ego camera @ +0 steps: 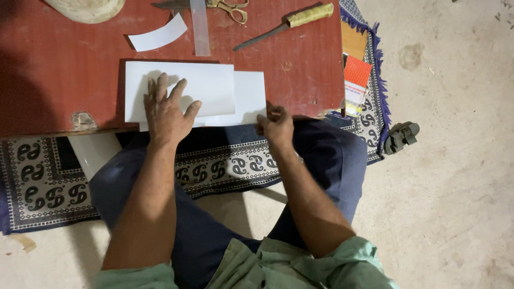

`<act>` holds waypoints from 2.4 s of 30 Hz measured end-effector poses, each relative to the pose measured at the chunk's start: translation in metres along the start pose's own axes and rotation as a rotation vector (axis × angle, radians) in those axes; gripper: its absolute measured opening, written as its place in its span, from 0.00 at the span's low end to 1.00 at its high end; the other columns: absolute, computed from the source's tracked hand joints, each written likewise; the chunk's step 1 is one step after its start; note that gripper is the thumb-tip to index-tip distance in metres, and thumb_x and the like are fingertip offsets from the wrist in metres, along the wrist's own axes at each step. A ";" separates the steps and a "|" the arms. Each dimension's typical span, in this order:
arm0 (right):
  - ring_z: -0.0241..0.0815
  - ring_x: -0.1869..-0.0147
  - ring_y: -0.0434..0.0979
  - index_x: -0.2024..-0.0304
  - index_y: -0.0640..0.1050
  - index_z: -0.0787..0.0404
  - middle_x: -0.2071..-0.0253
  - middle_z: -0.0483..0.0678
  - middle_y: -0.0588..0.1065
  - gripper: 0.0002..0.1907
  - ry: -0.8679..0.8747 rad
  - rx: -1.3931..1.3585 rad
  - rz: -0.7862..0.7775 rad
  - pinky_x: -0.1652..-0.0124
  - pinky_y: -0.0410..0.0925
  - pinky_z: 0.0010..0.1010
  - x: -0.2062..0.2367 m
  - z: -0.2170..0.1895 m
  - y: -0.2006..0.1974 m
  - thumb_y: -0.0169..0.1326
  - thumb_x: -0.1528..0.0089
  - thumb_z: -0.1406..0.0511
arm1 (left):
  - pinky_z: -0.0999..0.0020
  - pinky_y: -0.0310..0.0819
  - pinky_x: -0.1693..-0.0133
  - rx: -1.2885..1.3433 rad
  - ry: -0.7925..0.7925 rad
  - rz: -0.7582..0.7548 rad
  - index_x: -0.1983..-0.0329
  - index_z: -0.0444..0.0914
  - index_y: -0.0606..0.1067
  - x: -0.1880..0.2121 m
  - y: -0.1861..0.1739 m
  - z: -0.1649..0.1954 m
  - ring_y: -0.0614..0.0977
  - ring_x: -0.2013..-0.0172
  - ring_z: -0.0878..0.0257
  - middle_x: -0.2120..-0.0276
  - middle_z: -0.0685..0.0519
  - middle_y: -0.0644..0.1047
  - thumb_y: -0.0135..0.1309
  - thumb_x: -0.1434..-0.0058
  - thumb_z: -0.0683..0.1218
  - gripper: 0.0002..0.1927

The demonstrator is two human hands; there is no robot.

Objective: The person folds a large white sheet of paper in half multiple times on a low red table, using a metal tool to press and sharpen the creases. The person repeatedly aligns edges and smooths the folds by hand.

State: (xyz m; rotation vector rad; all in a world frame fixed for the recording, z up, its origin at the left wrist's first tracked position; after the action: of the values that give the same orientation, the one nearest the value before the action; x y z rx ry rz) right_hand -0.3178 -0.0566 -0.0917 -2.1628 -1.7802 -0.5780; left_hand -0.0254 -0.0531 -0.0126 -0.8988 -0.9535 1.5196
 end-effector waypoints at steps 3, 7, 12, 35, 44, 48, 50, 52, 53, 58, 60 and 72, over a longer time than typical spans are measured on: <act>0.44 0.70 0.82 0.44 0.68 0.67 0.60 0.55 0.76 0.26 0.038 0.105 -0.003 0.74 0.76 0.35 -0.019 -0.015 -0.006 0.60 0.43 0.74 | 0.30 0.42 0.32 -0.014 0.004 -0.106 0.30 0.49 0.70 -0.009 0.022 -0.001 0.49 0.26 0.40 0.25 0.41 0.53 0.61 0.41 0.64 0.36; 0.43 0.68 0.83 0.46 0.73 0.69 0.61 0.55 0.80 0.24 -0.093 0.372 -0.074 0.72 0.76 0.31 -0.048 -0.043 -0.013 0.65 0.43 0.74 | 0.26 0.35 0.31 -0.040 0.002 -0.160 0.30 0.52 0.70 -0.013 0.045 0.001 0.47 0.25 0.41 0.24 0.45 0.52 0.58 0.40 0.68 0.37; 0.43 0.72 0.82 0.49 0.73 0.68 0.65 0.53 0.78 0.22 0.010 0.334 -0.053 0.75 0.76 0.32 -0.071 -0.036 -0.023 0.63 0.45 0.75 | 0.26 0.20 0.33 -0.051 0.057 -0.068 0.24 0.51 0.65 -0.017 0.057 0.007 0.39 0.24 0.44 0.22 0.45 0.49 0.50 0.38 0.76 0.44; 0.46 0.63 0.83 0.57 0.78 0.65 0.66 0.54 0.81 0.22 -0.373 0.835 0.105 0.63 0.74 0.36 -0.081 -0.048 -0.048 0.71 0.49 0.63 | 0.21 0.12 0.36 -0.005 -0.161 -0.108 0.21 0.47 0.59 -0.006 0.066 0.006 0.30 0.25 0.37 0.21 0.42 0.41 0.45 0.42 0.82 0.54; 0.45 0.60 0.83 0.47 0.78 0.62 0.61 0.54 0.81 0.19 -0.533 0.728 -0.047 0.58 0.76 0.36 -0.067 -0.055 -0.008 0.65 0.36 0.60 | 0.21 0.11 0.37 -0.021 -0.152 -0.122 0.20 0.46 0.56 -0.003 0.072 0.006 0.29 0.26 0.36 0.21 0.41 0.38 0.43 0.40 0.81 0.54; 0.49 0.53 0.81 0.39 0.73 0.62 0.52 0.56 0.77 0.30 -0.554 0.813 -0.165 0.54 0.76 0.39 -0.068 -0.052 0.027 0.68 0.39 0.58 | 0.22 0.11 0.37 -0.037 -0.131 -0.085 0.19 0.45 0.55 0.000 0.073 0.008 0.30 0.25 0.36 0.21 0.41 0.38 0.41 0.38 0.81 0.54; 0.52 0.52 0.79 0.38 0.72 0.61 0.51 0.57 0.76 0.36 -0.563 0.873 -0.167 0.53 0.74 0.42 -0.068 -0.052 0.040 0.71 0.44 0.58 | 0.23 0.11 0.36 -0.043 -0.141 -0.064 0.19 0.46 0.56 0.001 0.074 0.007 0.31 0.25 0.36 0.21 0.42 0.39 0.40 0.37 0.81 0.53; 0.54 0.51 0.78 0.37 0.72 0.59 0.50 0.56 0.75 0.40 -0.572 0.938 -0.166 0.52 0.73 0.45 -0.068 -0.053 0.049 0.73 0.48 0.59 | 0.24 0.11 0.35 -0.053 -0.155 -0.046 0.19 0.47 0.56 0.000 0.076 0.004 0.32 0.24 0.37 0.21 0.42 0.39 0.40 0.37 0.81 0.52; 0.54 0.51 0.78 0.37 0.72 0.58 0.51 0.55 0.75 0.40 -0.587 0.936 -0.154 0.52 0.73 0.45 -0.067 -0.055 0.052 0.73 0.49 0.59 | 0.24 0.12 0.35 -0.058 -0.163 -0.039 0.19 0.48 0.56 -0.001 0.077 0.002 0.32 0.24 0.37 0.21 0.43 0.39 0.40 0.38 0.81 0.52; 0.53 0.50 0.78 0.38 0.73 0.58 0.51 0.55 0.75 0.39 -0.598 0.931 -0.094 0.52 0.73 0.43 -0.069 -0.055 0.051 0.74 0.50 0.59 | 0.24 0.12 0.36 -0.092 -0.109 0.018 0.20 0.47 0.57 -0.004 0.076 0.003 0.33 0.25 0.36 0.22 0.42 0.39 0.43 0.37 0.80 0.51; 0.53 0.50 0.77 0.39 0.74 0.60 0.51 0.56 0.74 0.39 -0.611 0.925 -0.066 0.52 0.73 0.43 -0.072 -0.057 0.044 0.75 0.50 0.60 | 0.24 0.13 0.35 -0.074 -0.106 0.020 0.20 0.47 0.58 -0.004 0.078 0.002 0.33 0.25 0.36 0.21 0.43 0.39 0.44 0.37 0.80 0.51; 0.46 0.59 0.80 0.46 0.79 0.64 0.59 0.54 0.78 0.27 -0.589 0.805 -0.177 0.58 0.74 0.37 -0.097 -0.080 0.017 0.70 0.46 0.63 | 0.22 0.28 0.36 -0.040 0.050 0.064 0.34 0.51 0.76 -0.024 0.067 0.024 0.47 0.27 0.34 0.26 0.42 0.56 0.60 0.37 0.64 0.30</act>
State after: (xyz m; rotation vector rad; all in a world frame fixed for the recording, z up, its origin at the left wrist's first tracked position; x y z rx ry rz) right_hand -0.3266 -0.1807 -0.0661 -1.6723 -1.9886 0.7245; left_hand -0.0697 -0.0862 -0.0633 -1.0000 -0.9299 1.5294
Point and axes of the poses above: each hand's wrist, its own x-axis away from the middle knuckle, its own y-axis out of the palm, z = x × y, the point moved 9 cm from there along -x, towards the middle knuckle
